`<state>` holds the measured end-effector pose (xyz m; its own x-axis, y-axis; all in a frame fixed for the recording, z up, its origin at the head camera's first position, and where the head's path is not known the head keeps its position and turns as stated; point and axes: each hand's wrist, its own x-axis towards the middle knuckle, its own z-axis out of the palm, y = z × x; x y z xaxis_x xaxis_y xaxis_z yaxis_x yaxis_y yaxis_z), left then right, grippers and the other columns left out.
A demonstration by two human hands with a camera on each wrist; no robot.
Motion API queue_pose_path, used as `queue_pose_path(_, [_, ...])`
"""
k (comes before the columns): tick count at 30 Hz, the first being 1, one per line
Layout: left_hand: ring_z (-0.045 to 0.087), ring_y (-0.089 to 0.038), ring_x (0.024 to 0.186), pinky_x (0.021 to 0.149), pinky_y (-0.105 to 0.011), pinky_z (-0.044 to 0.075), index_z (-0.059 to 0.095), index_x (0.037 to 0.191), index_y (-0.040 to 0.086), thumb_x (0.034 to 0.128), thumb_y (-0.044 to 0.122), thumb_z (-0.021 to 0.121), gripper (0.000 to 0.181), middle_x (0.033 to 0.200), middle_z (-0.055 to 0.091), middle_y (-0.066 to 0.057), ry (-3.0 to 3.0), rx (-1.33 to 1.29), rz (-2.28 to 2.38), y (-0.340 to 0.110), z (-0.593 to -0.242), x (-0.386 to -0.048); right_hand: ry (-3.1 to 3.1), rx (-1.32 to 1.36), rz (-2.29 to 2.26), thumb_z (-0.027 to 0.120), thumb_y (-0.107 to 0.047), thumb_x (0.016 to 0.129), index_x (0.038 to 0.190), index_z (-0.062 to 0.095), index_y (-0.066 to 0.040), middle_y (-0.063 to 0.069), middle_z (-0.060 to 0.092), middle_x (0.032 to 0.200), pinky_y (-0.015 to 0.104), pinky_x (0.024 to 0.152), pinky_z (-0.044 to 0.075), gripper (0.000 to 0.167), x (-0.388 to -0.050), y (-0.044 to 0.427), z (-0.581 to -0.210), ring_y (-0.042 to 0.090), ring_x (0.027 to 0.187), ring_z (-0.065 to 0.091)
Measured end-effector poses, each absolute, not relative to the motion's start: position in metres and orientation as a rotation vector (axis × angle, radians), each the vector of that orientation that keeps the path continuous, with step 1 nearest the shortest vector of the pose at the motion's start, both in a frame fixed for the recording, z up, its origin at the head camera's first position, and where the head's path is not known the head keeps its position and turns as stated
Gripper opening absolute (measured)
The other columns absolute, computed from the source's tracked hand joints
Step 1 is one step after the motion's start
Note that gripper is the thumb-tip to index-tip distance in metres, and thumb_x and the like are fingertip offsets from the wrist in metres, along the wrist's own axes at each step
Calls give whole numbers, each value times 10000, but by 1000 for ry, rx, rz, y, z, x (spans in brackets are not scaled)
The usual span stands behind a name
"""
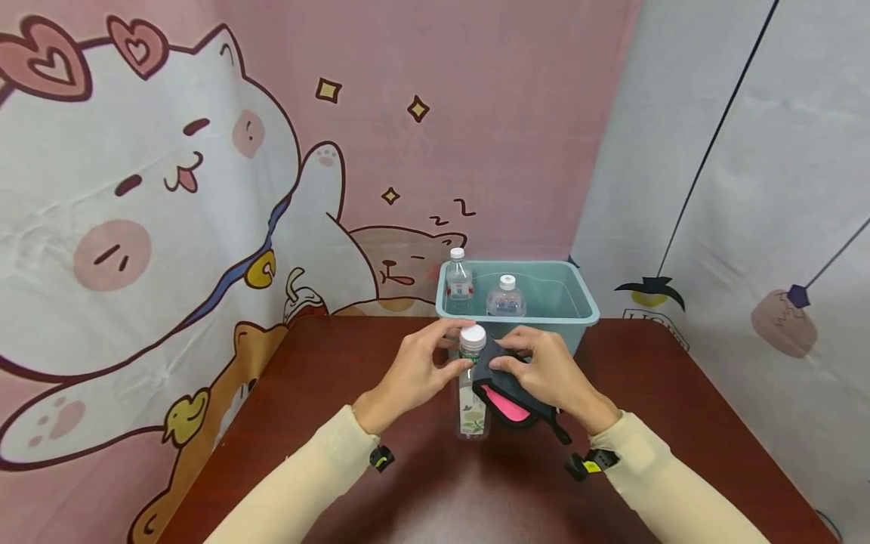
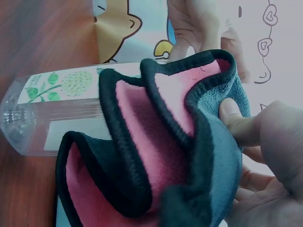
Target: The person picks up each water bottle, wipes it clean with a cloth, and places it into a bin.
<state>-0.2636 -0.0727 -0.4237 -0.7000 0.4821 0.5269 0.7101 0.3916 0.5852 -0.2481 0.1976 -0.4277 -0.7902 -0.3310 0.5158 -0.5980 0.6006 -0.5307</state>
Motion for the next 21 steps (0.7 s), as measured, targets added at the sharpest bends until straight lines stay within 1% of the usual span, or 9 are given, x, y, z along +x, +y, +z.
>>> queue_pose_path(5, [877,-293,1171,1024,-383,716,632,1614,169,996,81,937,695,1378,812,-122,-2396,-1047,-1187,-74,-422,-264,-2433,725,1019,977,-153,962,1241,909,-68,21,851,1075,277,775,650,300,-248,195,-425,185,944,806])
queue_pose_path(11, [871,-308,1180,928,-334,730,630,1605,168,992,71,939,694,1387,804,-133,-2416,-1050,-1209,-76,-419,-264,-2452,732,1027,972,-168,970,1242,912,-93,5,856,1097,335,847,700,288,-249,200,-425,191,991,825])
queue_pose_path(13, [868,-307,1183,917,-341,733,628,1600,164,994,71,938,686,1398,797,-132,-2431,-1053,-1225,-76,-418,-264,-2458,726,1030,970,-162,973,1232,916,-103,-1,856,1098,340,859,707,271,-249,204,-425,190,998,825])
queue_pose_path(17, [867,-271,1151,870,-368,735,641,1571,163,1015,115,930,628,1391,799,-104,-2453,-1037,-1244,-74,-414,-262,-2463,691,1037,966,-142,975,1215,921,-116,-11,853,1078,284,834,690,246,-248,214,-426,166,968,800])
queue_pose_path(19, [868,-253,1110,851,-434,730,654,1545,157,1027,160,927,585,1381,805,-92,-2450,-1009,-1246,-71,-413,-262,-2462,673,1030,966,-144,976,1216,921,-114,-7,854,1075,263,818,677,247,-248,219,-427,160,955,790])
queue_pose_path(21, [870,-231,1069,832,-397,707,671,1514,155,1033,210,928,547,1370,809,-73,-2445,-971,-1232,-68,-411,-261,-2461,651,1022,973,-144,968,1208,923,-120,-7,857,1075,248,805,668,246,-249,223,-429,156,945,790])
